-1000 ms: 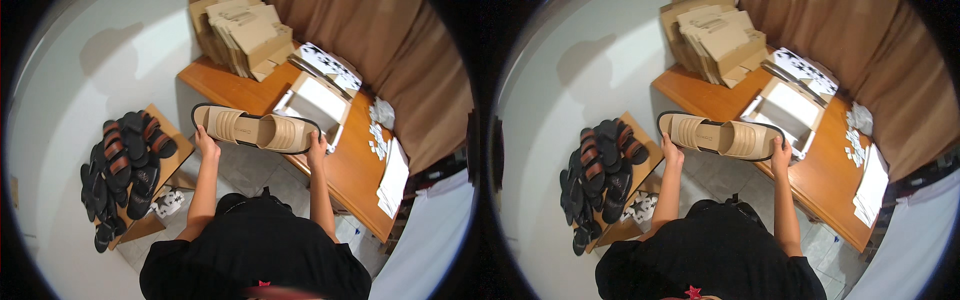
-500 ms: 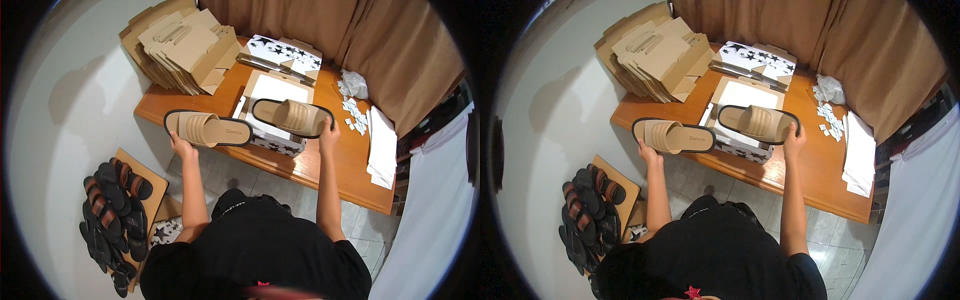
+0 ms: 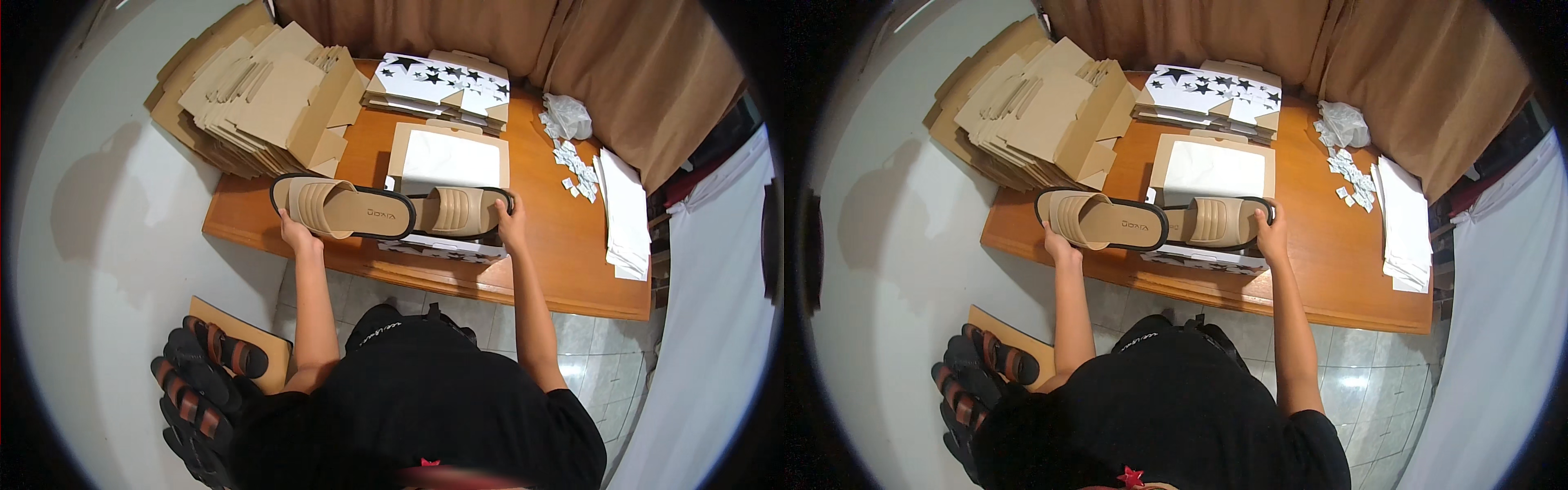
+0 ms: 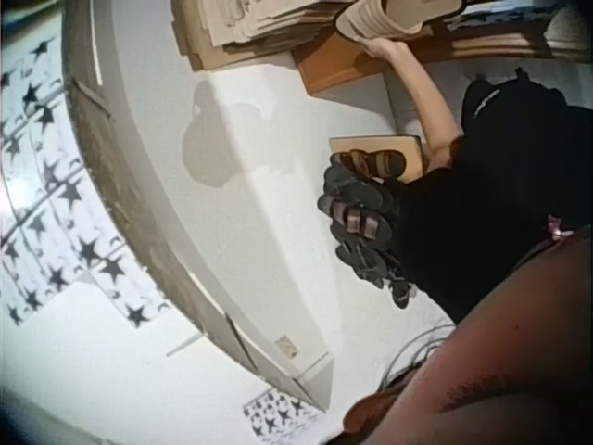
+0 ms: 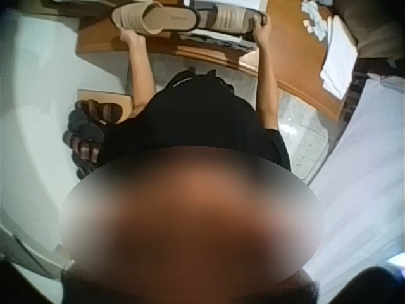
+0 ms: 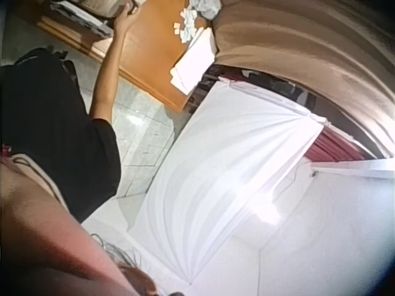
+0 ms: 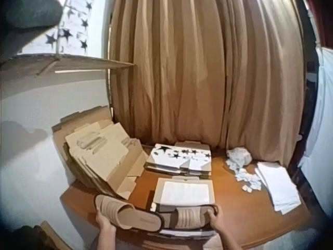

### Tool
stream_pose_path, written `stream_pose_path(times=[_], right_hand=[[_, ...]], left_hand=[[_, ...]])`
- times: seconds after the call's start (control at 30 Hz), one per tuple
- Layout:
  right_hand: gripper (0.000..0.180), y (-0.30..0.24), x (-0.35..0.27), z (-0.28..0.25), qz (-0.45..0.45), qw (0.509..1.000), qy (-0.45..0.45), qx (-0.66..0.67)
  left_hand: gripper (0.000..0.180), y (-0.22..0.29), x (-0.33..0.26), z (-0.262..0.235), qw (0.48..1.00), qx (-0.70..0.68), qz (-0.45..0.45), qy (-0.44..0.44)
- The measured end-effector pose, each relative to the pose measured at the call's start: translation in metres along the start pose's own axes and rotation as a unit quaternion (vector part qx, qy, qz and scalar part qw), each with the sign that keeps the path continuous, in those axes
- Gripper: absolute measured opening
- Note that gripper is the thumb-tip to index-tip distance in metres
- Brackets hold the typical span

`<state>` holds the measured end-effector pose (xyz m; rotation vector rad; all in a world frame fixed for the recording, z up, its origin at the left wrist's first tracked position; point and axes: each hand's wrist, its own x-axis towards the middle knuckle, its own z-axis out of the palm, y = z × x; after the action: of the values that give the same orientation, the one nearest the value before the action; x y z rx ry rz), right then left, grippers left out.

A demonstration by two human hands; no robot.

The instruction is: Packing pairs of sandals into branded boxes with tissue paper.

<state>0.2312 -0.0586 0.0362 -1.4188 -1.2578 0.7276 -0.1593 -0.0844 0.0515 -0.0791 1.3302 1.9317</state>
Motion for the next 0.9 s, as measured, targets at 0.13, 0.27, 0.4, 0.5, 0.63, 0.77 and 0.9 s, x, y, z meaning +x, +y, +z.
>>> stream_pose_path(times=[0.13,0.27,0.4,0.5,0.63,0.77,0.9], right_hand=[[0.029,0.001,-0.001,-0.001,0.032,0.997,-0.035,-0.052],[0.029,0.001,-0.001,-0.002,0.089,0.992,-0.06,-0.07],[0.03,0.005,0.005,-0.003,0.18,0.98,-0.08,-0.019],[0.034,0.015,0.007,-0.005,0.215,0.971,-0.095,-0.049],[0.043,0.027,0.006,-0.003,0.156,0.96,-0.125,-0.198],[0.052,0.027,0.002,-0.001,0.144,0.933,-0.138,-0.299],[0.055,0.015,0.003,0.007,0.129,0.918,-0.138,-0.348]], left_hand=[[0.047,0.001,0.012,0.012,1.0,0.024,-0.02,0.005],[0.047,-0.004,0.031,0.018,0.999,0.024,-0.044,-0.006],[0.047,-0.008,0.039,0.024,0.997,0.014,-0.069,-0.03],[0.048,-0.014,0.044,0.027,0.997,0.022,-0.072,-0.035],[0.048,-0.019,0.037,0.035,0.995,0.033,-0.084,-0.052],[0.047,-0.025,0.036,0.037,0.993,0.041,-0.094,-0.056],[0.047,-0.039,0.05,0.033,0.991,0.042,-0.099,-0.077]])
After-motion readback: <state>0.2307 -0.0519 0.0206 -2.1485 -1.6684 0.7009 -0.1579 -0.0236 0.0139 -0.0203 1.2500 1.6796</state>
